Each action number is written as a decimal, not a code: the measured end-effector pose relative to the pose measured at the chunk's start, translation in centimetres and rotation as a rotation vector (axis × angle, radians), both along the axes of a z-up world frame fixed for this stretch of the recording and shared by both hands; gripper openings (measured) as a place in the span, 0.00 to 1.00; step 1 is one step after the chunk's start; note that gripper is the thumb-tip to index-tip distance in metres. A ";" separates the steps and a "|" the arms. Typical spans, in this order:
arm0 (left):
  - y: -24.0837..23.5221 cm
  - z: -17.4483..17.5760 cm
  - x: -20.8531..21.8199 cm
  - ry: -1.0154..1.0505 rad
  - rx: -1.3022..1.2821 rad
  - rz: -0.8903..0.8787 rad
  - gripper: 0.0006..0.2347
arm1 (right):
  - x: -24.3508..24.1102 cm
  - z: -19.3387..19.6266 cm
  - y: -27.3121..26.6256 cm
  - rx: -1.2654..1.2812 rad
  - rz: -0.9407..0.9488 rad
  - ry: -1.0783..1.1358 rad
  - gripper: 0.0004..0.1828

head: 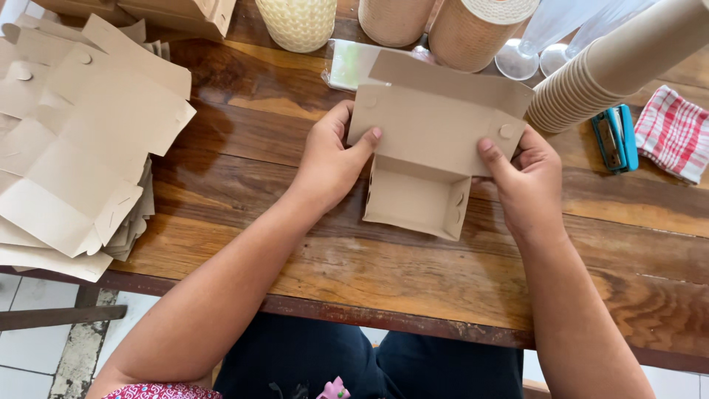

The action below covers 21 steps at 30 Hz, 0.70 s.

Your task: The person assembles cardboard takeout boxes by folding the pre-cut flaps and securing the tabs into the designated slots.

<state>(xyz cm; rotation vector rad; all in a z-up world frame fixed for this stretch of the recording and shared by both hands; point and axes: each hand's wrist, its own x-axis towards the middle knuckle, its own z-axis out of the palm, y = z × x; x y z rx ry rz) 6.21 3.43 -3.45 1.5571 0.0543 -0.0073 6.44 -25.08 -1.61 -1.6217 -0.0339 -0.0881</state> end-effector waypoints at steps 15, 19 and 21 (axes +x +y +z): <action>-1.4 0.2 1.0 -0.503 0.377 0.177 0.26 | 2.9 -3.8 -2.2 0.032 0.142 -0.165 0.47; -4.2 4.2 2.9 -0.679 0.448 0.126 0.08 | 2.7 -2.7 -2.3 0.022 0.161 -0.220 0.52; -6.4 4.7 2.5 -0.642 0.425 0.066 0.08 | 1.8 -2.3 -2.3 -0.062 0.104 -0.284 0.50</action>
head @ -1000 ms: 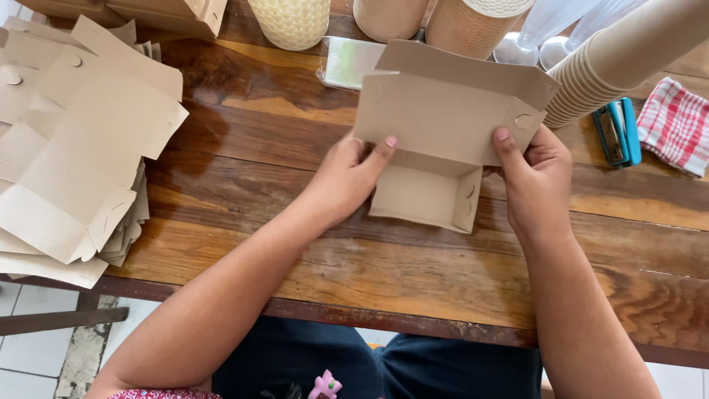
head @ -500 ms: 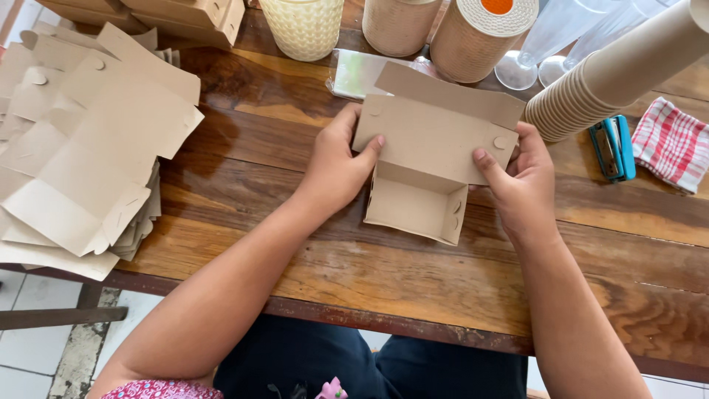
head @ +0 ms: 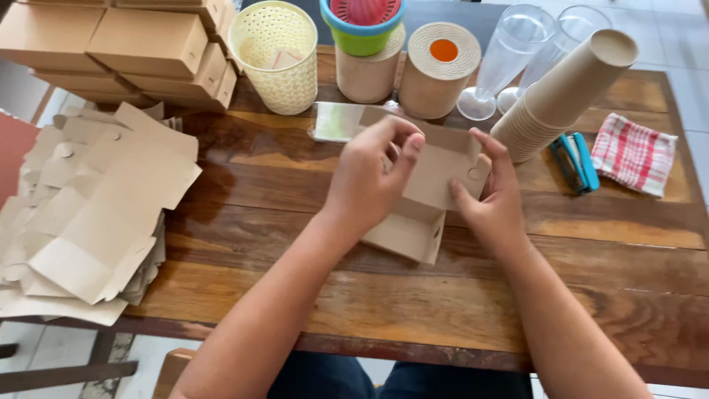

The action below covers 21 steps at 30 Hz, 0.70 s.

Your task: The person assembles cardboard takeout boxes by folding the pre-cut flaps and securing the tabs into the designated slots.

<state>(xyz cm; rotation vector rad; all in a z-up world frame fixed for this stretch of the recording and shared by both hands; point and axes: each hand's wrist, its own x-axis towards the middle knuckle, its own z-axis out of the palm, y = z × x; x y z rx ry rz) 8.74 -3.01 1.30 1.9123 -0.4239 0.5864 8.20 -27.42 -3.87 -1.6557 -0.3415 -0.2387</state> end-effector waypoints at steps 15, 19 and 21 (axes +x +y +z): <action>-3.4 0.1 -6.8 0.328 -0.454 -0.217 0.13 | -3.2 -3.1 0.2 -0.548 -0.319 -0.775 0.32; -3.9 0.0 -7.1 0.389 -0.553 -0.200 0.10 | -3.6 -2.6 0.6 -0.560 -0.356 -0.765 0.30; -4.4 -1.2 -7.4 0.391 -0.537 -0.184 0.10 | -3.9 -2.1 0.7 -0.560 -0.363 -0.694 0.30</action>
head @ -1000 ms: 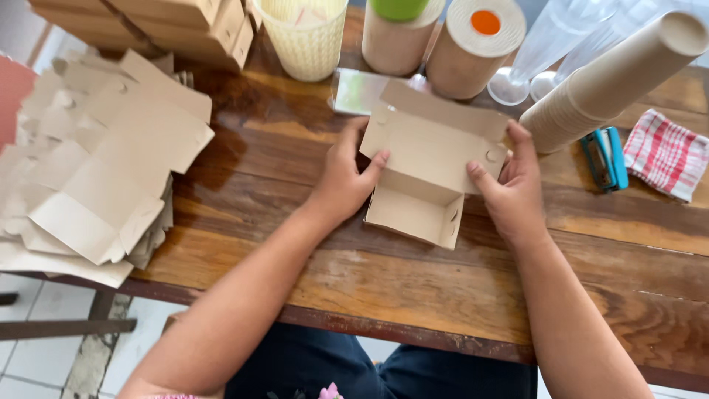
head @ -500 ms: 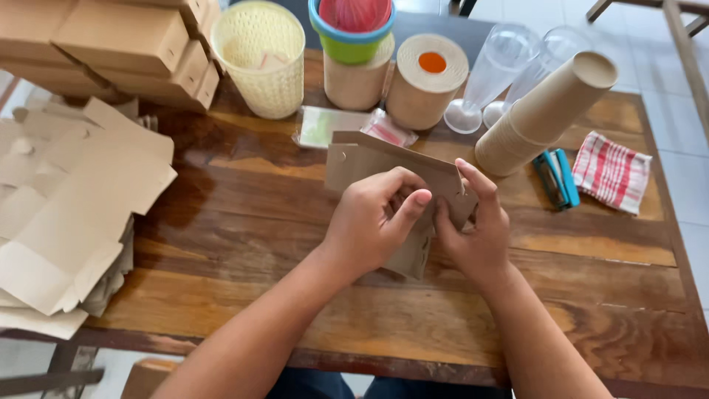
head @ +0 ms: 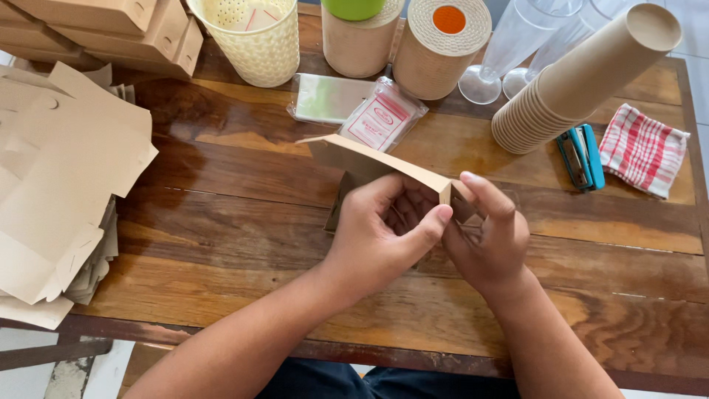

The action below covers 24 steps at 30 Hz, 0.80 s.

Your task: The person assembles cardboard takeout boxes by folding the pre-cut flaps and securing the tabs into the designated slots.

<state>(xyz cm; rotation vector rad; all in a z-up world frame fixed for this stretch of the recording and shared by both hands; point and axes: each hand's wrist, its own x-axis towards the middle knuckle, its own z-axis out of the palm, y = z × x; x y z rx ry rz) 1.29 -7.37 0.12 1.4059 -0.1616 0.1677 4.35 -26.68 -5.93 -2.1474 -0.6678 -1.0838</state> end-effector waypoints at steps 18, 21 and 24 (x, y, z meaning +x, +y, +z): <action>0.3 1.1 1.1 -0.309 0.297 0.398 0.05 | 0.4 4.5 -0.5 0.614 0.329 0.722 0.07; 0.2 1.2 0.8 -0.307 0.294 0.391 0.05 | 0.5 4.4 -0.8 0.662 0.371 0.720 0.08; 0.1 1.2 0.7 -0.276 0.274 0.361 0.04 | 0.2 4.8 -0.6 0.663 0.401 0.716 0.07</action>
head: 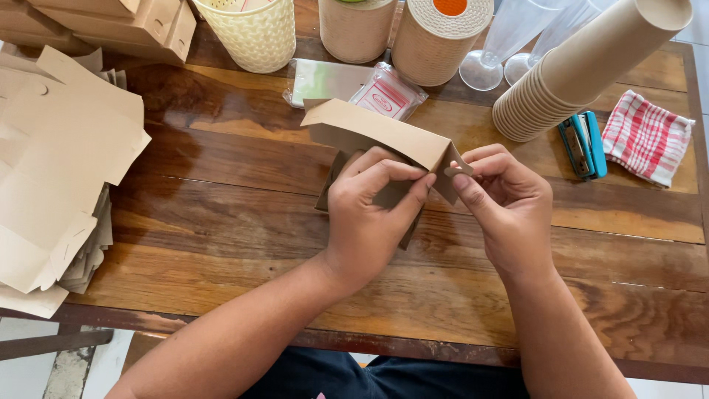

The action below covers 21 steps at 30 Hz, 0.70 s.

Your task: The person assembles cardboard takeout boxes by folding the pre-cut flaps and securing the tabs into the designated slots.

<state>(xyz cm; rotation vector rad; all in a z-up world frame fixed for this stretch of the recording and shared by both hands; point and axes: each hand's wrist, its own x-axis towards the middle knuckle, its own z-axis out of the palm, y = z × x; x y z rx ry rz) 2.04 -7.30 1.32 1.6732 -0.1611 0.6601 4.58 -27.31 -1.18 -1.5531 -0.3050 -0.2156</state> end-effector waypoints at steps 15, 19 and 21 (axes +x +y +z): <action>-0.5 -1.5 0.2 0.133 -0.119 -0.115 0.03 | 0.0 0.4 0.3 -0.097 0.000 -0.072 0.06; -0.5 -1.7 0.4 0.168 -0.136 -0.144 0.03 | -0.1 0.2 0.3 -0.109 -0.010 -0.072 0.06; -0.6 -1.5 0.4 0.177 -0.155 -0.140 0.03 | -0.1 0.2 0.1 -0.138 -0.013 -0.094 0.06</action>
